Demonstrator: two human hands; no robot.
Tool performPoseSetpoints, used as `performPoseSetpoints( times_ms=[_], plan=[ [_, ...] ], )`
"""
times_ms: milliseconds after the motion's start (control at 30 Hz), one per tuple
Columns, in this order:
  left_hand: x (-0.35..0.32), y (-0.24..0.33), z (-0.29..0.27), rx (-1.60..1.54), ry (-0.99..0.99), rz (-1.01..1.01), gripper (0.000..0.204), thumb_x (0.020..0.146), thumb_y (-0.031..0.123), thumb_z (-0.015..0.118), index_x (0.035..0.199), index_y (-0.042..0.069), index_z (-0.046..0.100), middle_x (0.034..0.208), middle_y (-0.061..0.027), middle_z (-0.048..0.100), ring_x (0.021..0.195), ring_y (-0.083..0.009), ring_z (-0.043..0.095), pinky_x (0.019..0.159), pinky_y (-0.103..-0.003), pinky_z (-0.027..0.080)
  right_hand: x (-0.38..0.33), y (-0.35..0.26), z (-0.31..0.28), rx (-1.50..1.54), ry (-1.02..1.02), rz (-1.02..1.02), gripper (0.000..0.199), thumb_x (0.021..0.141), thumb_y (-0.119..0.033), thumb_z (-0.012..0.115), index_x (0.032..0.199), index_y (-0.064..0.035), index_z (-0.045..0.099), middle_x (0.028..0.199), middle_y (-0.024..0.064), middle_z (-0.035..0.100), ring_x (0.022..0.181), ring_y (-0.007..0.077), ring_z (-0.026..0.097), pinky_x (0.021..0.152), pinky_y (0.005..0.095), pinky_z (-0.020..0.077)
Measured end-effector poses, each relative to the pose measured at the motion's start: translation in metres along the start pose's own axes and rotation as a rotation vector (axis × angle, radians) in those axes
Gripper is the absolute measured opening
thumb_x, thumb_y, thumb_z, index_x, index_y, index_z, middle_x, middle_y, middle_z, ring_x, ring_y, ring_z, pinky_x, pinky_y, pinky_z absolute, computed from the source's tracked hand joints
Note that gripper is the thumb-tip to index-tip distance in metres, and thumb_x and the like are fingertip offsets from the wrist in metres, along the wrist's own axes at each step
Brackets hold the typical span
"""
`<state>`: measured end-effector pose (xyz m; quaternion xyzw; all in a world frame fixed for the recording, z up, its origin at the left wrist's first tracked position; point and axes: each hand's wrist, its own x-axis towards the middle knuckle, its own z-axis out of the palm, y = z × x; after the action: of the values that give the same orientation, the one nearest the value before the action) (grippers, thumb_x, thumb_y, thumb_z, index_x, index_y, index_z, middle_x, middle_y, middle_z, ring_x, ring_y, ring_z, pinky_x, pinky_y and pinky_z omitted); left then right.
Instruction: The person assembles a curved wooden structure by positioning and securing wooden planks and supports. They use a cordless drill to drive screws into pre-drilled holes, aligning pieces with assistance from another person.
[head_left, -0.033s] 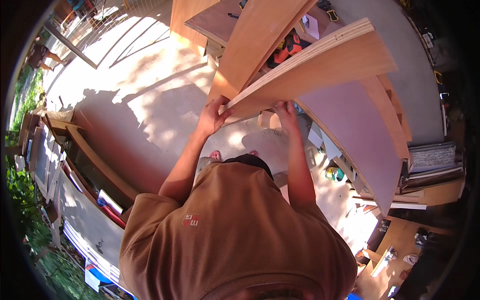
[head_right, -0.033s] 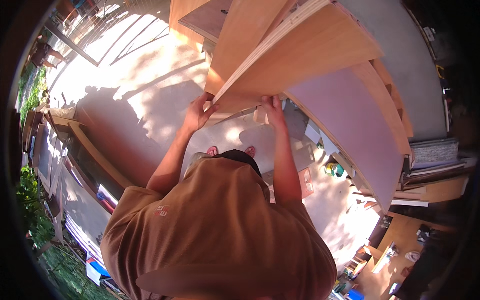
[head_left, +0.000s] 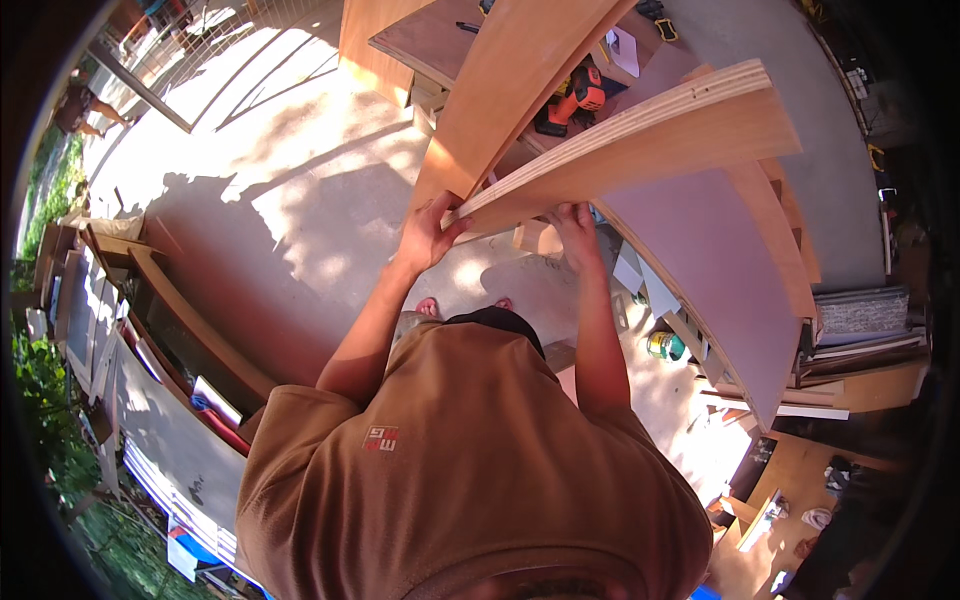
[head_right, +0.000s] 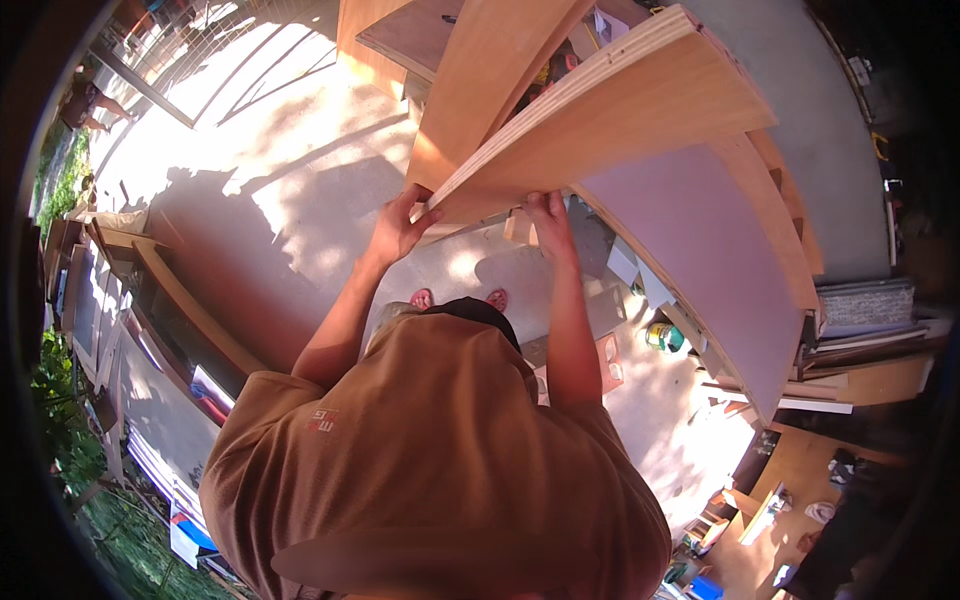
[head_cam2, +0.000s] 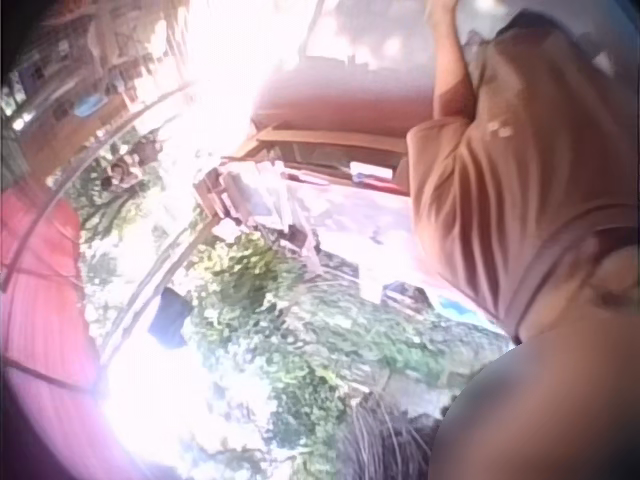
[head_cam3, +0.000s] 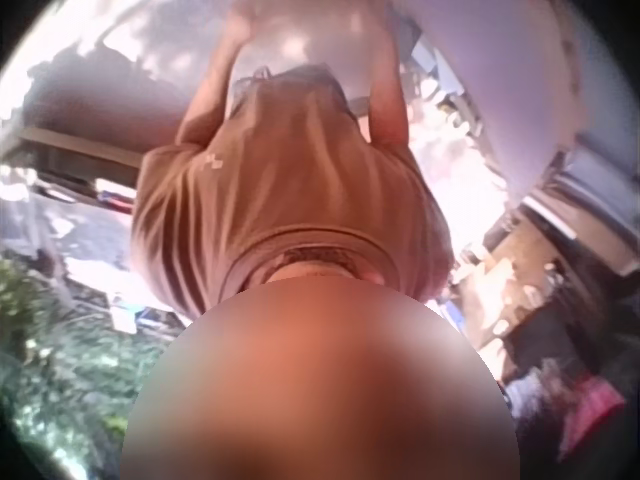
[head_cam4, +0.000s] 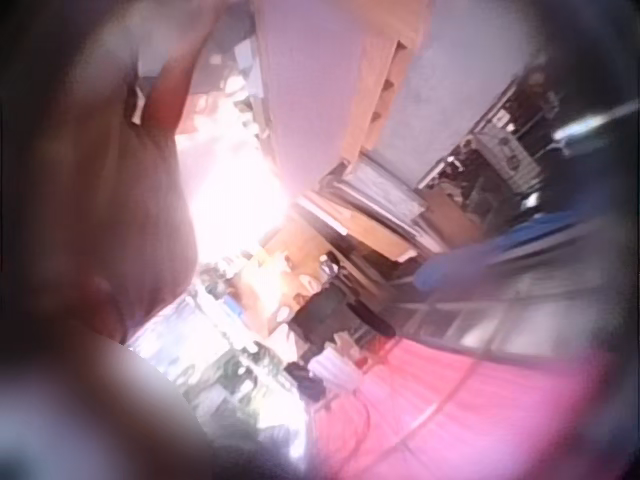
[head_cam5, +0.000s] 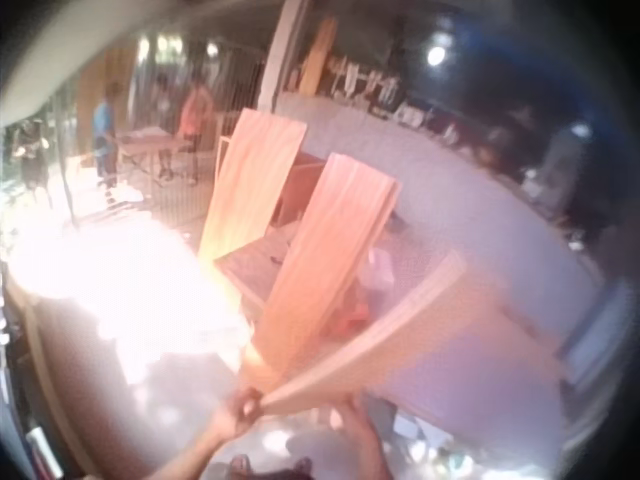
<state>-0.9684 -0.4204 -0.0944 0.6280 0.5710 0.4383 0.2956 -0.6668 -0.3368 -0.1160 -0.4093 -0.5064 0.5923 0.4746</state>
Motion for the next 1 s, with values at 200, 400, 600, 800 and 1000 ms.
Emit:
performPoseSetpoints(
  times_ms=[200,400,600,800,1000],
  plan=[
    [-0.020,0.016,0.033,-0.094,-0.199,0.041,0.034,0.089,0.015,0.081,0.118,0.005,0.068,0.113,-0.0149,0.075,0.106,-0.0361,0.072,0.094,-0.044,0.057,-0.027,-0.022,-0.034,0.582,-0.168,0.057,0.049,0.109,-0.045,0.057,0.145,-0.0121,0.054,0.155,0.0098,0.053,0.145,0.0290,0.048,0.123,0.0487,0.0372],
    [-0.053,0.022,0.074,-0.056,-0.442,0.218,0.054,0.072,0.024,0.085,0.121,0.010,0.064,0.127,-0.0087,0.066,0.118,-0.0304,0.066,0.098,-0.042,0.056,-0.066,0.003,-0.036,0.306,-0.022,-0.294,0.039,0.108,-0.038,0.055,0.130,-0.0070,0.062,0.130,0.0118,0.063,0.141,0.0346,0.048,0.128,0.0531,0.0287],
    [-0.073,0.031,0.105,-0.048,-0.565,0.257,0.060,0.069,0.022,0.086,0.123,0.013,0.061,0.130,-0.0059,0.056,0.112,-0.0282,0.066,0.091,-0.045,0.058,-0.064,0.010,-0.036,0.589,-0.146,-0.161,0.030,0.108,-0.041,0.054,0.112,-0.0117,0.060,0.116,0.0094,0.060,0.131,0.0283,0.050,0.130,0.0490,0.0237],
    [-0.074,0.030,0.108,-0.070,-0.510,0.226,0.057,0.069,0.024,0.085,0.120,0.012,0.061,0.128,-0.0055,0.059,0.113,-0.0286,0.066,0.092,-0.045,0.059,-0.078,-0.005,-0.032,0.683,-0.029,-0.064,0.029,0.108,-0.039,0.055,0.110,-0.0099,0.059,0.112,0.0079,0.058,0.128,0.0282,0.049,0.129,0.0484,0.0247],
    [-0.068,0.024,0.093,-0.070,-0.409,0.212,0.050,0.073,0.021,0.082,0.117,0.011,0.062,0.122,-0.0045,0.063,0.113,-0.0289,0.066,0.092,-0.043,0.058,-0.061,0.016,-0.054,0.631,-0.054,-0.179,0.029,0.109,-0.032,0.054,0.112,-0.0036,0.059,0.112,0.0070,0.058,0.128,0.0280,0.052,0.131,0.0465,0.0241]
  ],
)
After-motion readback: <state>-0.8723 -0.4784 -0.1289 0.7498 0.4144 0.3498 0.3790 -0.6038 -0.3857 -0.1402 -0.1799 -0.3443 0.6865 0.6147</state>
